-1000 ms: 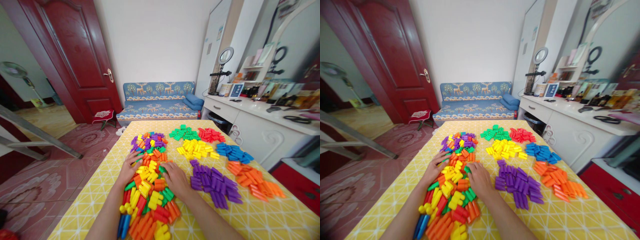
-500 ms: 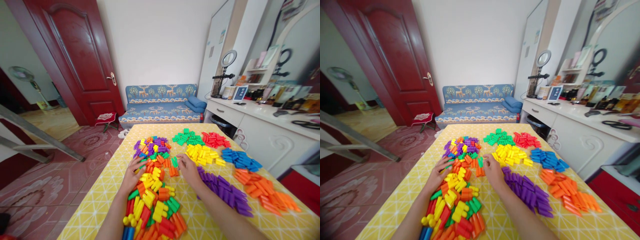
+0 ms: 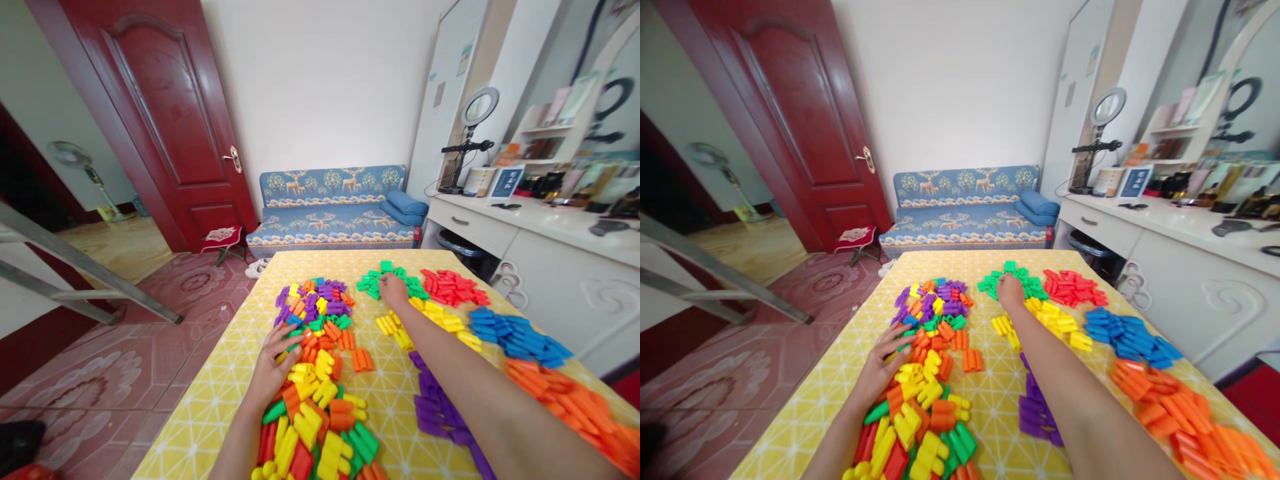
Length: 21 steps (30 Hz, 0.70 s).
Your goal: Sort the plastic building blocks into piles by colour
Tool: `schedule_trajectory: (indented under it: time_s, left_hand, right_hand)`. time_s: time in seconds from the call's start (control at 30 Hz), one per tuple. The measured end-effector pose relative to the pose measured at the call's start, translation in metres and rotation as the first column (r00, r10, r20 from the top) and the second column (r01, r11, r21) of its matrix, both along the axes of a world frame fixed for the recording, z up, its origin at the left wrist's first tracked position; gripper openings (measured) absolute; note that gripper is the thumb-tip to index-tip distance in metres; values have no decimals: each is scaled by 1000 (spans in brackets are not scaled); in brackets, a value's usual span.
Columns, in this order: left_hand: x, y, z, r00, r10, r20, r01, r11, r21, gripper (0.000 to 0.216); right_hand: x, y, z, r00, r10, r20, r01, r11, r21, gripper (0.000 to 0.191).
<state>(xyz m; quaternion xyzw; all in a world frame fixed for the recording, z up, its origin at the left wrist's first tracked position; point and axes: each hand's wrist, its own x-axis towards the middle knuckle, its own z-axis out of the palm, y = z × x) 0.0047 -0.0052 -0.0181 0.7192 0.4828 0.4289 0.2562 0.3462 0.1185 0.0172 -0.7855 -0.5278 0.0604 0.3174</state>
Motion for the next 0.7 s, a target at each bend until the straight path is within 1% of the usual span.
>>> schedule_trajectory:
  time_s: [0.13, 0.23, 0.3, 0.37, 0.47, 0.57, 0.63, 0.7]
  left_hand:
    - [0, -1, 1, 1000, -2, 3, 2, 1000, -1, 26]
    - [0, 0, 0, 1000, -7, -7, 7, 1000, 0, 26]
    - [0, 1, -1, 1000, -4, -13, 4, 1000, 4, 27]
    - [-1, 2, -2, 1000, -2, -16, 2, 1000, 11, 27]
    - [-2, 4, -3, 1000, -7, -18, 7, 1000, 20, 27]
    - [-2, 5, -4, 1000, -9, -12, 9, 1000, 28, 27]
    - [-2, 6, -5, 1000, -13, -4, 13, 999, 32, 27]
    - [-2, 7, -6, 1000, -19, 1, 19, 999, 36, 28]
  right_hand:
    - [1, 1, 0, 1000, -6, 14, 6, 1000, -6, 21]
    - [-1, -4, 7, 1000, -13, 23, 12, 1000, 27, 22]
    - [-6, -12, 14, 999, 11, 30, -13, 998, 67, 25]
    - [-17, -26, 22, 997, 73, 37, -76, 992, 103, 27]
    - [-39, -63, 24, 974, 220, 46, -224, 968, 114, 21]
    - [-61, -115, 10, 928, 369, 53, -372, 926, 65, 15]
    - [-72, -147, -3, 895, 443, 53, -444, 896, 9, 19]
    - [-79, -170, -14, 882, 470, 37, -470, 882, -26, 31]
